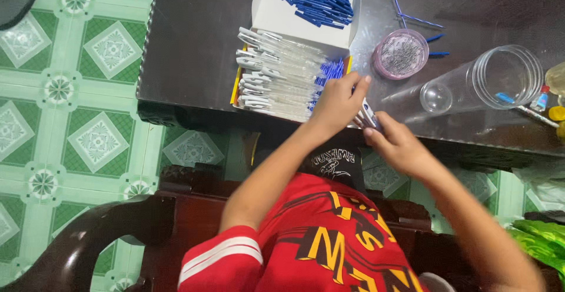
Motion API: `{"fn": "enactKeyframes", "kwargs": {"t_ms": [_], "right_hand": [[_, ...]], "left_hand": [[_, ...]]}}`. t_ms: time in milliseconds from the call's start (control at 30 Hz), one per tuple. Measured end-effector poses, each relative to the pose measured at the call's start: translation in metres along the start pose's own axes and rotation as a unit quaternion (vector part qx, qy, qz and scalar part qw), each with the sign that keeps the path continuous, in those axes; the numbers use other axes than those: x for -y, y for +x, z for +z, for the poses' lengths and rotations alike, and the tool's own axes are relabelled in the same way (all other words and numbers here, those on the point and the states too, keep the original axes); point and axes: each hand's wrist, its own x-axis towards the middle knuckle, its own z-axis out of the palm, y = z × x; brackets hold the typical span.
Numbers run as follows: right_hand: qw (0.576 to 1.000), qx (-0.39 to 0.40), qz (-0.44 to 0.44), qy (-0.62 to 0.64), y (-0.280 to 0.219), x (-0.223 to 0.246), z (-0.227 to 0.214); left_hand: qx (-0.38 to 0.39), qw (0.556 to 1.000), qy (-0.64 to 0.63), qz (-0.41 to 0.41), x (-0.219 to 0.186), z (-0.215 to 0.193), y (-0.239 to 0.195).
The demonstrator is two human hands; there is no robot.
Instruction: The person assembles pens by inserting blue ink cartridges into clear plastic barrels. They pick up barrels and cartridges from a box and the table, insert the cartridges, and place the assembled pens into a clear plastic cup.
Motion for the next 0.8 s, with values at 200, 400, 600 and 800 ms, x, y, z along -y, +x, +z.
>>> {"fn": "enactKeyframes", "kwargs": {"t_ms": [200,400,600,800], "right_hand": [[0.91,-0.189,-0.209,0.303,0.016,0.028,0.048],[0.817,-0.231,-0.364,0.382,0.023,0.098,0.034],[0.81,-0.225,-0.358,0.406,-0.016,0.165,0.009],[0.831,-0.203,-0.342,0.39,-0.036,0.159,0.001]], "left_hand": [[0.134,0.954,0.153,0.221,-0.085,-0.061,0.032],[0.061,0.83,0.334,0.443,-0.148,-0.09,0.048],[0.001,0.737,0.456,0.498,-0.2,-0.127,0.049],[0.068,0.722,0.433,0.536,-0.212,-0.14,0.029]]}}
